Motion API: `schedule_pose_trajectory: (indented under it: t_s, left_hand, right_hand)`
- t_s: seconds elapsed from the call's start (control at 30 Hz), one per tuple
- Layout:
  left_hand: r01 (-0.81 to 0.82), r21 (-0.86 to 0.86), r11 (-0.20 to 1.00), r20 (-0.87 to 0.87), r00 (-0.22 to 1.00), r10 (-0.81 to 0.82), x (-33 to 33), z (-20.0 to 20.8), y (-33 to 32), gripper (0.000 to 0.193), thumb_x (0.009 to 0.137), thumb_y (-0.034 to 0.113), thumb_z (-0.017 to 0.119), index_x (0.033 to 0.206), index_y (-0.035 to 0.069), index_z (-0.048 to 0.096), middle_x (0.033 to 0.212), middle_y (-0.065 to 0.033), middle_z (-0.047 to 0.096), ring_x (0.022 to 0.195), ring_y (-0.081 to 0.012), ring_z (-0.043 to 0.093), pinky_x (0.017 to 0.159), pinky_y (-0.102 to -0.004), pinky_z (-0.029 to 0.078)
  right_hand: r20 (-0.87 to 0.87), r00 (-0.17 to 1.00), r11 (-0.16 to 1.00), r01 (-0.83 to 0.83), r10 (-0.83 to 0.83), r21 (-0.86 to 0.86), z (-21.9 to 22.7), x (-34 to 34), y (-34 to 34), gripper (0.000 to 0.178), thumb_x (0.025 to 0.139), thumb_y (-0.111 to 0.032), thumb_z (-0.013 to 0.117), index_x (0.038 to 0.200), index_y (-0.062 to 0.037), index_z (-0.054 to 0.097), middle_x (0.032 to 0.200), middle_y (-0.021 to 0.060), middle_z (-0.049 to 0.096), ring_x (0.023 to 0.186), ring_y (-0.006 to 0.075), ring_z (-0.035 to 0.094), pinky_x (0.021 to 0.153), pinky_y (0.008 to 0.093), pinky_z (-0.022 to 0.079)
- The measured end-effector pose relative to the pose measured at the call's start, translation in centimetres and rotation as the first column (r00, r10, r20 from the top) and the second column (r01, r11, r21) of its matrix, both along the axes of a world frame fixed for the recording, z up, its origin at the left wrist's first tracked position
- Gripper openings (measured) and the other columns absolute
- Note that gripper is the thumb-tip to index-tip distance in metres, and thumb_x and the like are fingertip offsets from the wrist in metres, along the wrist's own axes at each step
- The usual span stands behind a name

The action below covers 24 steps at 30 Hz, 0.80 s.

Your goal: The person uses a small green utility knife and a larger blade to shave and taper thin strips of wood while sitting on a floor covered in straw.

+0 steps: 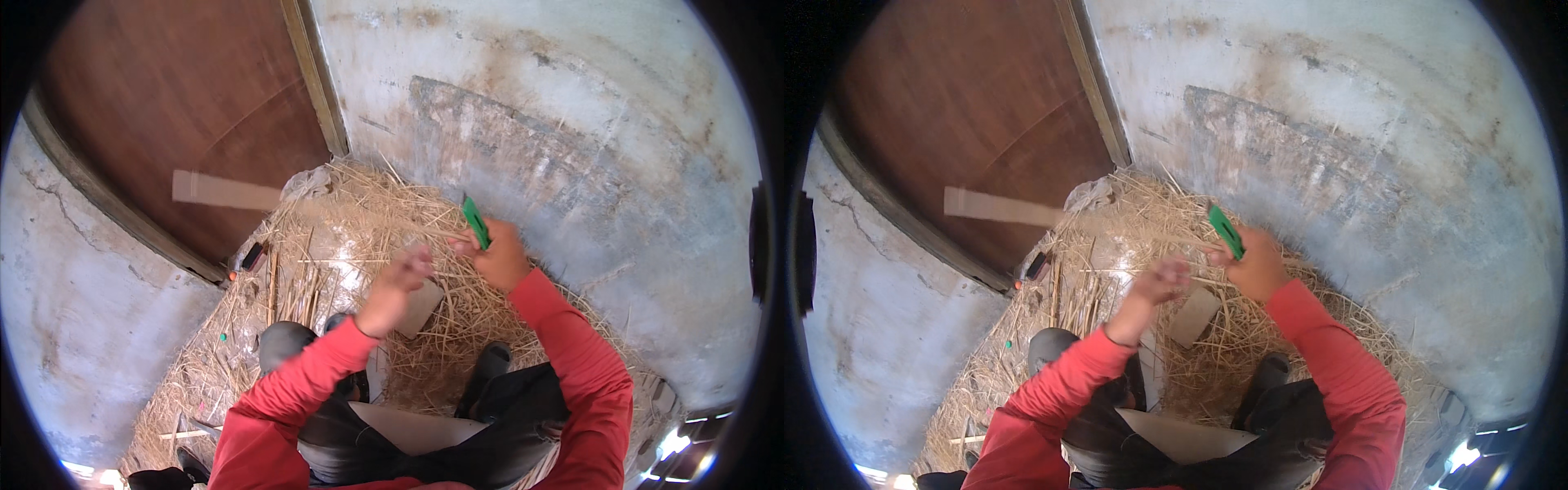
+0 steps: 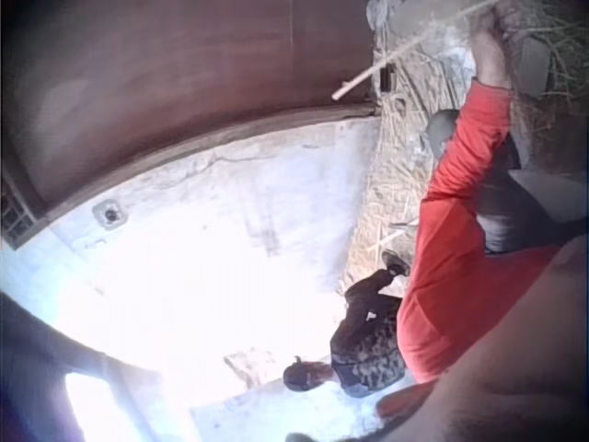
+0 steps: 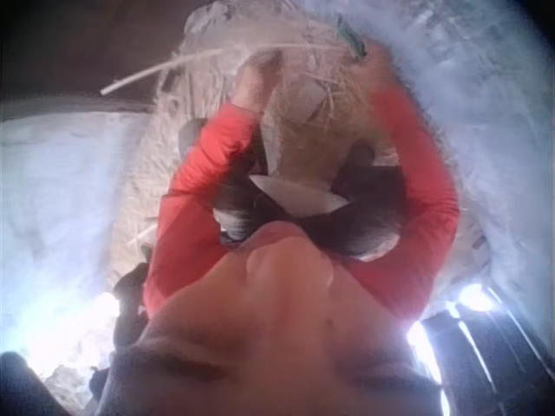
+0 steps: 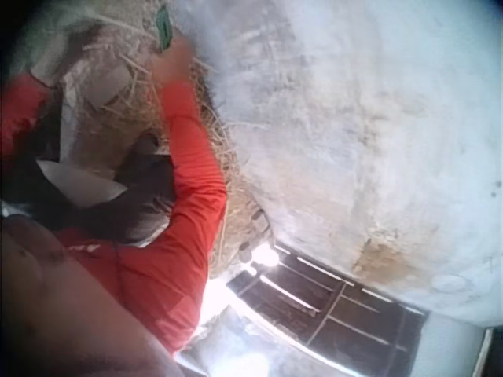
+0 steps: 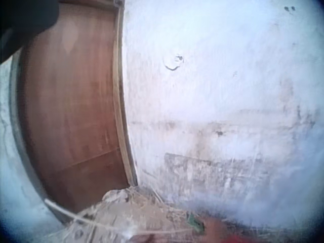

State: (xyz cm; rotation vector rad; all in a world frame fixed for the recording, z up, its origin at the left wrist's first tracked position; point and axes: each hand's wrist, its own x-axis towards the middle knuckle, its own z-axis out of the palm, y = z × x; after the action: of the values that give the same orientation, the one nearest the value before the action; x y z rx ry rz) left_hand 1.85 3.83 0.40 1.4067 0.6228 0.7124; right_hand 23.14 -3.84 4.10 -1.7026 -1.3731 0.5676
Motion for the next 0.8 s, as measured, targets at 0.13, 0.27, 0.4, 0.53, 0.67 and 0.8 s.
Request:
schedule_pose_trajectory:
  t_s: [0.13,0.27,0.4,0.53,0.67,0.8]
  left_hand:
    - [0.365,-0.602,0.710,0.577,0.813,0.071,-4.4,2.0,7.6,0.058,0.103,0.047,0.045,0.133,-0.001,0.055,0.132,-0.0240,0.062,0.114,-0.0338,0.066,0.091,-0.0454,0.059]
    - [0.512,-0.508,0.693,0.546,0.813,-0.202,-5.2,4.6,6.9,0.076,0.100,0.057,0.045,0.146,-0.003,0.044,0.133,-0.0285,0.061,0.116,-0.0369,0.066,0.081,-0.0411,0.062]
    - [0.606,-0.441,0.661,0.249,0.791,-0.559,-5.6,4.6,4.0,0.077,0.098,0.044,0.056,0.153,-0.006,0.033,0.117,-0.0271,0.069,0.091,-0.0327,0.074,0.066,-0.0328,0.063]
    - [0.680,-0.388,0.623,0.046,0.689,-0.724,-5.5,5.7,0.9,0.061,0.098,0.014,0.063,0.152,-0.001,0.039,0.097,-0.0128,0.072,0.060,-0.0134,0.066,0.054,-0.0233,0.053]
    - [0.556,-0.331,0.762,-0.028,0.802,-0.597,-5.1,4.5,-0.6,0.041,0.106,0.014,0.051,0.145,0.001,0.048,0.081,-0.0016,0.062,0.049,-0.0051,0.048,0.046,-0.0188,0.037]
    - [0.409,-0.375,0.832,0.162,0.913,-0.376,-5.0,4.0,-0.4,0.039,0.111,0.020,0.042,0.144,0.002,0.048,0.066,0.0031,0.041,0.044,-0.0049,0.034,0.042,-0.0194,0.029]
  right_hand:
    - [-0.103,0.995,1.000,-0.003,0.006,0.029,-1.6,3.5,-0.1,0.011,0.087,0.005,0.072,0.080,0.0053,0.063,0.075,0.0101,0.069,0.075,0.0107,0.065,0.069,0.0291,0.054]
    - [-0.016,0.999,0.999,0.036,-0.036,0.015,-1.4,7.0,-2.0,0.002,0.084,0.007,0.070,0.086,0.0073,0.069,0.074,0.0116,0.068,0.068,0.0148,0.064,0.066,0.0308,0.051]
    - [0.274,0.961,0.996,0.064,-0.044,-0.063,0.8,7.7,-4.0,0.012,0.079,0.011,0.064,0.087,0.0061,0.070,0.085,0.0149,0.071,0.077,0.0254,0.069,0.072,0.0371,0.054]
    - [0.565,0.808,0.963,0.010,-0.167,0.270,0.3,8.3,-3.8,0.025,0.075,0.009,0.066,0.099,0.0040,0.071,0.100,0.0157,0.072,0.091,0.0305,0.067,0.082,0.0393,0.051]
    - [0.636,0.521,0.808,0.211,-0.569,0.551,2.8,5.1,-3.4,0.020,0.083,-0.006,0.071,0.100,0.0018,0.066,0.106,0.0150,0.067,0.098,0.0321,0.064,0.093,0.0419,0.047]
    - [0.348,0.891,0.931,0.183,-0.293,0.316,5.4,2.0,-5.1,0.030,0.098,-0.028,0.064,0.101,0.0023,0.061,0.093,0.0164,0.063,0.087,0.0333,0.062,0.080,0.0423,0.048]
